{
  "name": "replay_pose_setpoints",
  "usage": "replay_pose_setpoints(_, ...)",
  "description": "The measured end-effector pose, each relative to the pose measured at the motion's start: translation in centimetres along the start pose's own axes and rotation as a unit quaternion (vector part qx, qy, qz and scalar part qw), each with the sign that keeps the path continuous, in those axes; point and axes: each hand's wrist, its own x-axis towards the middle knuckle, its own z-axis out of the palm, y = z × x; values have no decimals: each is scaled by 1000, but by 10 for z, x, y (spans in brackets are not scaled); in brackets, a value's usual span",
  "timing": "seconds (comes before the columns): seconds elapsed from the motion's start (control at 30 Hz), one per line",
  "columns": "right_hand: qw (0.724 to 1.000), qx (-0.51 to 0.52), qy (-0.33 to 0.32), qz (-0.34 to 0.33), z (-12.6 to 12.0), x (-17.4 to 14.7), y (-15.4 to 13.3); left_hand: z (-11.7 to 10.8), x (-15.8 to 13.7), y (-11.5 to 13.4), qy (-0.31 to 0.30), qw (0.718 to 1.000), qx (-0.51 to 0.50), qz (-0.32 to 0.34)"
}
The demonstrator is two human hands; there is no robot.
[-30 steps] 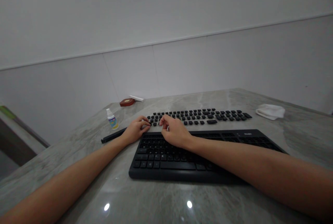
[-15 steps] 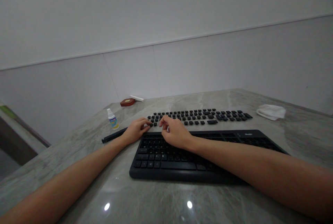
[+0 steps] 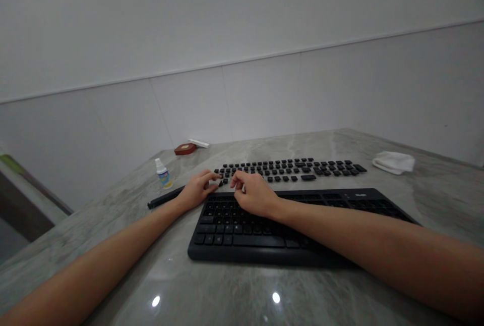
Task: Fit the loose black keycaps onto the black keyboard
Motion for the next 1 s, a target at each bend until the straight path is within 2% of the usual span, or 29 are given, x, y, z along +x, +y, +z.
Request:
replay_pose_setpoints(0.23,1000,0,-2,7,1,1,2,0,2,0,-26,999,-37,9)
replay_pose_setpoints(0.4,1000,-1,-5,9,0,1,1,-2,3,3,16,998,-62,-22)
replay_pose_setpoints(0.53,1000,-4,3,6,1,1,0,-14,-6,23,79,991,-96,-52)
replay_pose_setpoints(0.63,1000,0,-9,-6,2,2,-1,-28,-31,49,85,988,-123,-49)
replay_pose_setpoints(0.73,998,1,-38,-45,3,1,-4,-39,-64,71,70,990,-115,-35)
replay_pose_setpoints(0.83,992,-12,-79,-102,2,-4,-6,-44,-87,83,57,995,-79,-4)
replay_pose_setpoints(1.0,968,-65,-135,-204,-3,-10,-10,-40,-85,93,81,989,-72,100)
